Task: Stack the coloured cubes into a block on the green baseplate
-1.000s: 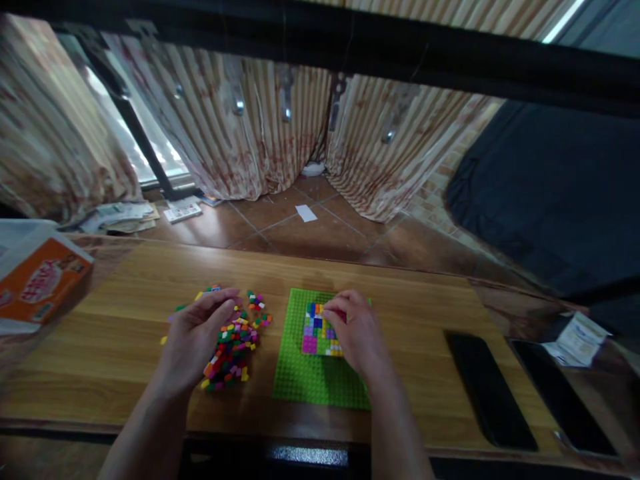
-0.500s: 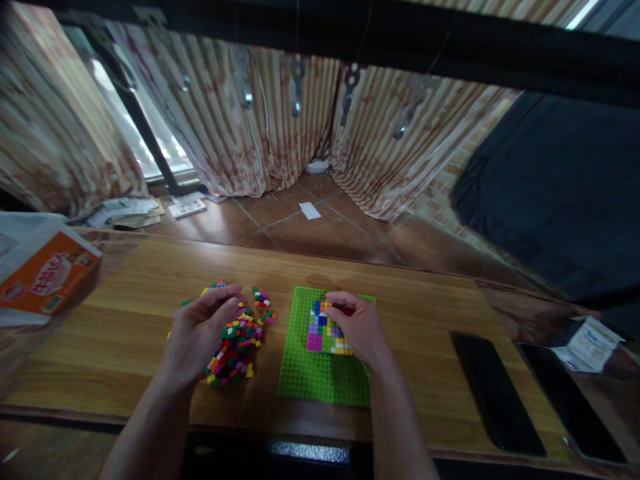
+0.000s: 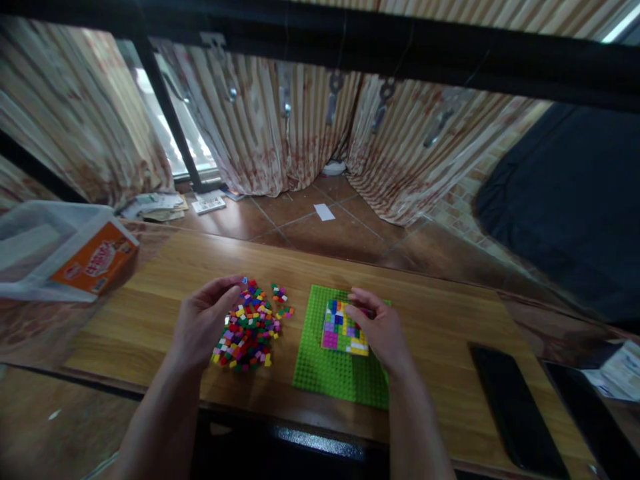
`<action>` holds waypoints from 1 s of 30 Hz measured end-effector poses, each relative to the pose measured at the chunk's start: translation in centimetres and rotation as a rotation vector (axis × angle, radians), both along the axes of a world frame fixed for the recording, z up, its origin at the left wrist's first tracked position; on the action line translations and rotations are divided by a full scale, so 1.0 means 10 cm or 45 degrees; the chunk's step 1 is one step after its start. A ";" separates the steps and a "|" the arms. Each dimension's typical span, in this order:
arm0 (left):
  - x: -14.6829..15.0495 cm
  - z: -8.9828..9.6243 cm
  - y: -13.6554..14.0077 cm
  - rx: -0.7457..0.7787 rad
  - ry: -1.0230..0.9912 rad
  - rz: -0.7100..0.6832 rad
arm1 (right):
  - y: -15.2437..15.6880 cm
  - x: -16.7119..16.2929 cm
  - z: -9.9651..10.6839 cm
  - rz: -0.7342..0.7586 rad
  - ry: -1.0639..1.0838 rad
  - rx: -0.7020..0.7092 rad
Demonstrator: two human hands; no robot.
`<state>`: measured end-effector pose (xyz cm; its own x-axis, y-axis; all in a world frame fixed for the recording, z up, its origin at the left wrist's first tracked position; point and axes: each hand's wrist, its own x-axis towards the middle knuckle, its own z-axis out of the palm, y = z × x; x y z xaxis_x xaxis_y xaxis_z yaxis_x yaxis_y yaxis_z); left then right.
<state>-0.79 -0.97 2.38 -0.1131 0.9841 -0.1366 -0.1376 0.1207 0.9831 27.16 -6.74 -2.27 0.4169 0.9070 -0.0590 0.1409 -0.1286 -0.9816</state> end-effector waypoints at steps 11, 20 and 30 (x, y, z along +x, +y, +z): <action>-0.19 0.08 0.03 0.041 -0.020 0.220 | -0.07 -0.31 0.28 -0.302 -0.086 0.340; -0.36 0.07 0.04 0.101 -0.074 0.359 | -0.18 -1.06 0.36 0.393 -0.468 0.294; -0.49 0.06 0.05 0.051 -0.350 0.430 | -0.15 -1.65 0.05 0.642 -0.859 0.339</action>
